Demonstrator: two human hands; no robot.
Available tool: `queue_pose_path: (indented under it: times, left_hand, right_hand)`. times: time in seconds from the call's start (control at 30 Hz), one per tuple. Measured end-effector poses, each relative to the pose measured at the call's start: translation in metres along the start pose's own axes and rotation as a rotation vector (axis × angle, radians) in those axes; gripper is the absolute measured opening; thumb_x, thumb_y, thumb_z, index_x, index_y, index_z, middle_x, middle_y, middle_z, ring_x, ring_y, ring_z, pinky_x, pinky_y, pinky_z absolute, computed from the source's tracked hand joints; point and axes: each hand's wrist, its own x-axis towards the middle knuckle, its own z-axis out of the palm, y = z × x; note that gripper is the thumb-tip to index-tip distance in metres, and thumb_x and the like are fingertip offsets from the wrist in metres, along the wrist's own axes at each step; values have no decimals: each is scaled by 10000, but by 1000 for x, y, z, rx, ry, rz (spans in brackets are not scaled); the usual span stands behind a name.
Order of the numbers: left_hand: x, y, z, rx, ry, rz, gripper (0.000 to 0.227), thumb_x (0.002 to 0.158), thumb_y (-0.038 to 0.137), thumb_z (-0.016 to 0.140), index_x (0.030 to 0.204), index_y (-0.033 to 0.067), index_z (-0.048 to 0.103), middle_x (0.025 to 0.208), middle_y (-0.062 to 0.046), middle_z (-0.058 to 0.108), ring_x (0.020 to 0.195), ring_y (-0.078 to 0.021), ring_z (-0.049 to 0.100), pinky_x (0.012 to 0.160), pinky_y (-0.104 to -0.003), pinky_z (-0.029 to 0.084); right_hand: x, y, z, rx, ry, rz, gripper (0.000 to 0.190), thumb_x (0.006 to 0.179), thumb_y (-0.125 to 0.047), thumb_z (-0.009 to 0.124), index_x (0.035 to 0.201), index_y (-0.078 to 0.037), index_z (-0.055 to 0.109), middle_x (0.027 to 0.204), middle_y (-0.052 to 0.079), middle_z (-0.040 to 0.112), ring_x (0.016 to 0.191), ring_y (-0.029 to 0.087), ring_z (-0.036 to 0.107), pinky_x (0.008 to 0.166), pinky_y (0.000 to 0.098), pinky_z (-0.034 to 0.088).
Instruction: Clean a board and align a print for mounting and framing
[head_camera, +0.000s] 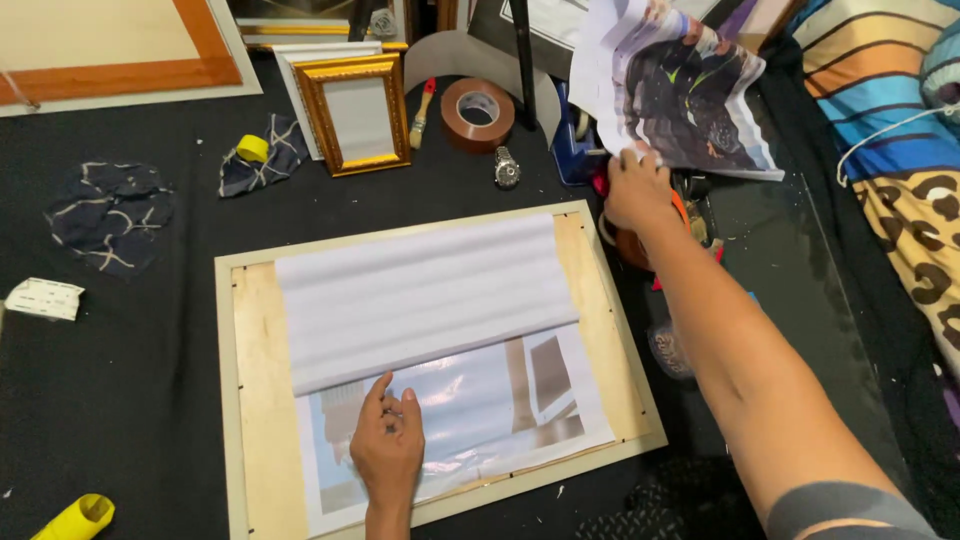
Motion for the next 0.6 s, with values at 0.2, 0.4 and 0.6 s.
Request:
queue_pose_path:
  times: [0.2,0.4,0.6]
  left_hand:
    - [4,3,-3,-29,-3,-4,384,907,129,697,1262,-13,663,678,-12,582,535,-102,474,486,-236,409]
    - [-1,0,3,-43,-30,22,420,891,92,708,1288,-34,648,671,-20,606,530,-100,479,488,-237,413]
    - [-5,2,6,10,-68,-35,438,875,108,711,1291,-14,641,684,-12,615,528,-92,481,478,-231,411]
  right_hand:
    - [24,81,-58,412,409,196,584,855,9,558,1405,168,444,1402,307,440,1179,481,523,1044,489,442]
    - [18,150,-95,414,1050,80,370,881,-24,633,1225,100,578,1137,274,566,954,432,575,877,473,495]
    - [21,127,-63,569,427,98,387,916,-176,743,1161,112,658,1057,237,696,879,359,675,790,420,553]
